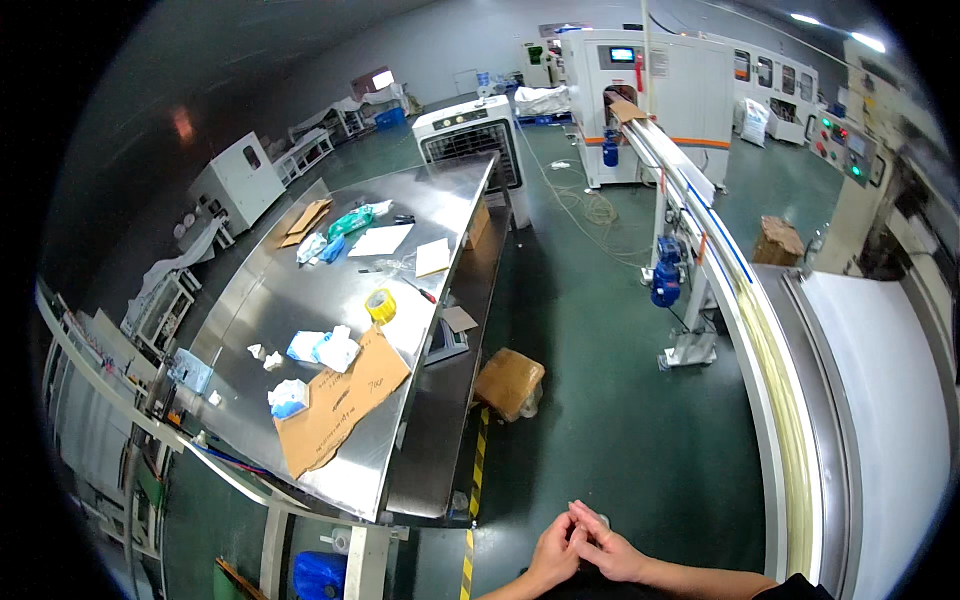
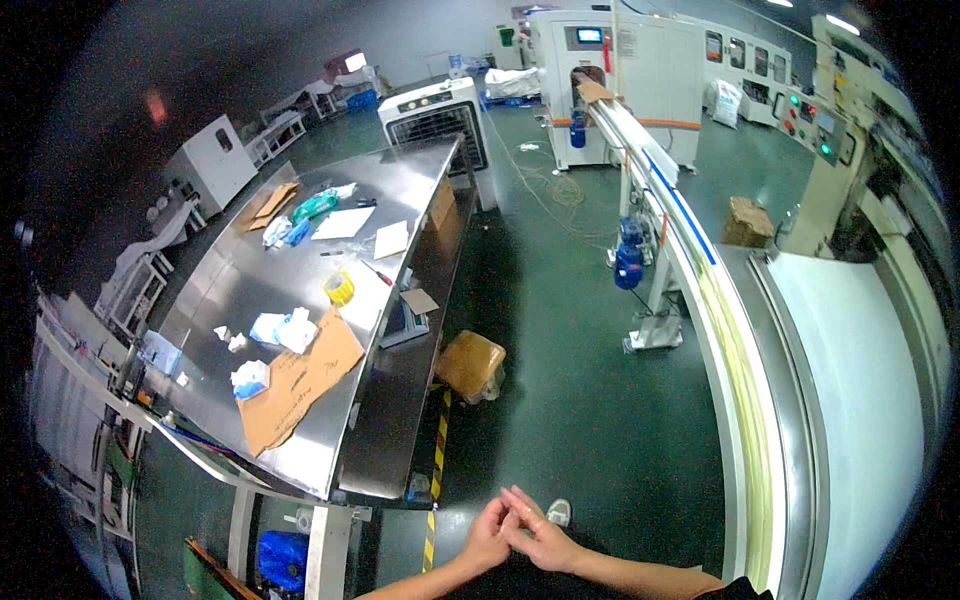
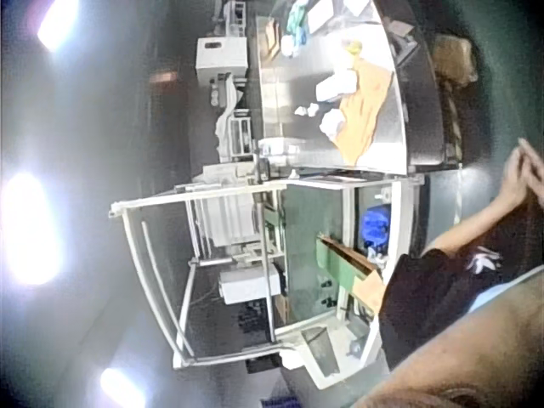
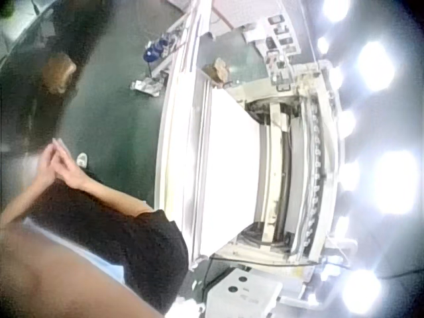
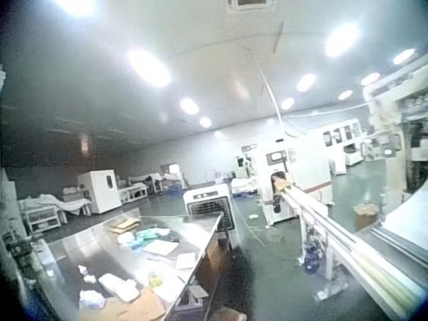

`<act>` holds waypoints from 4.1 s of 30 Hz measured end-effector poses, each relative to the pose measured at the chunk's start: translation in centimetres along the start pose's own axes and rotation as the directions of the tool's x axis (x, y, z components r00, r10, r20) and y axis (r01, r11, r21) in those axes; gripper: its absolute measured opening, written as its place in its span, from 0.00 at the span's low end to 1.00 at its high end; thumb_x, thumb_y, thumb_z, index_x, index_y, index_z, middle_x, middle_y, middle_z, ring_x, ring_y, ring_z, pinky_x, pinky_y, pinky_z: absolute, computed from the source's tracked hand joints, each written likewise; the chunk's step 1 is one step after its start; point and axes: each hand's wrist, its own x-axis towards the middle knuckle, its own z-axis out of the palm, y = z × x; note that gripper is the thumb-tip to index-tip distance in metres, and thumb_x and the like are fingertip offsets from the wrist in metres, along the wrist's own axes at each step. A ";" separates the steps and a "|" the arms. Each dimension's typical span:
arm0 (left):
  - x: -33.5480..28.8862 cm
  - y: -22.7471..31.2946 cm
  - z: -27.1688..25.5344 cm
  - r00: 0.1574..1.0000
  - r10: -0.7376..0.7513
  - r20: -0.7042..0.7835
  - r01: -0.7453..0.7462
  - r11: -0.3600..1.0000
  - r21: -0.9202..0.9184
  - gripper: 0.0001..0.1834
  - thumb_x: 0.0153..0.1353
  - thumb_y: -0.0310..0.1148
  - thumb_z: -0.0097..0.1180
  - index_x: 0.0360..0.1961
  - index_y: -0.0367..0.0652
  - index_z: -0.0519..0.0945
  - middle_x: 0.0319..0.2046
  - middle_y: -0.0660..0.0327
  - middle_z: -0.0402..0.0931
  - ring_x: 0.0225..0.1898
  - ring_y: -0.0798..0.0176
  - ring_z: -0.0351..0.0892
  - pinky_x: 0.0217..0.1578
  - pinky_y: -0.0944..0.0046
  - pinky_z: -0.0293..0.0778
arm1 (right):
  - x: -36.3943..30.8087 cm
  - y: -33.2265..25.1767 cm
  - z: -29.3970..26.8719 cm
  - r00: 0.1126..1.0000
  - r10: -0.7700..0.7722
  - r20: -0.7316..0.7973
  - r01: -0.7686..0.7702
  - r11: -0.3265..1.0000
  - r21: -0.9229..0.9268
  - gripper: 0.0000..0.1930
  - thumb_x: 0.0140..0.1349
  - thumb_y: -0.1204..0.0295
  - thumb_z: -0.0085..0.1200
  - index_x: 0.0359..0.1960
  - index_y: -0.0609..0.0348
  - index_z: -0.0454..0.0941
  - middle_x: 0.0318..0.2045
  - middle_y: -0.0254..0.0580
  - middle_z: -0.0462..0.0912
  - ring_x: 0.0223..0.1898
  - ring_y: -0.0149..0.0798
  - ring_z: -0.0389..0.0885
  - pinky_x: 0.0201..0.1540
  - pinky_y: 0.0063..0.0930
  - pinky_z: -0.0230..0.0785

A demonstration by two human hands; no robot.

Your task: The person repeatedly feeds white sheets into a machine's conveyor, aligning and smoothing them by hand. Later, the person walks to a table, picks up a roll of yellow tape and scissors, cuts a piece of tape, and returns toward the machine.

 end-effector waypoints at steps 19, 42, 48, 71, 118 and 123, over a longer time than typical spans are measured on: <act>17.7 6.2 -16.3 0.781 0.573 0.250 -0.599 0.572 0.560 0.08 0.53 0.34 0.59 0.28 0.43 0.75 0.25 0.59 0.75 0.28 0.56 0.76 0.28 0.60 0.69 | 23.9 -0.5 0.6 0.908 0.332 -0.255 -0.214 0.892 0.399 0.31 0.71 0.68 0.39 0.71 0.54 0.41 0.70 0.52 0.47 0.68 0.41 0.53 0.67 0.34 0.48; 26.9 4.7 -27.9 0.930 0.354 0.095 -0.363 0.851 0.380 0.11 0.55 0.39 0.58 0.30 0.42 0.76 0.24 0.57 0.76 0.27 0.53 0.78 0.28 0.58 0.73 | 38.8 0.8 5.0 0.829 0.455 -0.325 -0.230 0.807 0.545 0.27 0.73 0.59 0.33 0.70 0.51 0.46 0.64 0.51 0.55 0.63 0.41 0.60 0.65 0.37 0.54; 27.8 5.1 -29.3 0.999 0.049 0.012 -0.050 0.980 0.191 0.14 0.58 0.39 0.60 0.40 0.41 0.80 0.31 0.58 0.81 0.31 0.65 0.80 0.34 0.65 0.75 | 40.7 0.8 4.7 0.887 0.380 -0.264 -0.226 0.854 0.469 0.28 0.73 0.54 0.29 0.69 0.56 0.47 0.66 0.51 0.53 0.64 0.42 0.59 0.67 0.37 0.50; 30.5 13.5 -32.1 0.681 0.732 -0.025 -0.656 0.625 0.423 0.08 0.50 0.22 0.64 0.34 0.36 0.82 0.31 0.54 0.82 0.31 0.55 0.81 0.32 0.64 0.75 | 46.7 -9.5 0.8 0.948 -0.309 0.071 0.100 0.078 -0.992 0.20 0.55 0.69 0.52 0.51 0.59 0.76 0.64 0.66 0.57 0.63 0.60 0.61 0.62 0.50 0.55; 28.2 13.3 -33.2 0.936 0.342 0.087 -0.260 0.835 -0.485 0.24 0.51 0.18 0.63 0.49 0.36 0.68 0.44 0.55 0.74 0.47 0.64 0.75 0.50 0.65 0.70 | 45.9 -11.3 1.5 0.866 -0.414 0.280 0.287 -0.046 -0.957 0.24 0.63 0.64 0.45 0.61 0.20 0.66 0.68 0.49 0.53 0.69 0.52 0.51 0.70 0.53 0.37; 28.4 12.7 -33.2 0.927 0.363 0.095 -0.288 0.851 -0.438 0.22 0.53 0.21 0.64 0.48 0.36 0.70 0.45 0.59 0.72 0.47 0.69 0.73 0.49 0.69 0.70 | 45.9 -10.5 1.9 0.909 -0.346 0.232 0.266 0.053 -0.963 0.24 0.60 0.67 0.48 0.58 0.23 0.69 0.66 0.53 0.54 0.68 0.54 0.54 0.69 0.52 0.41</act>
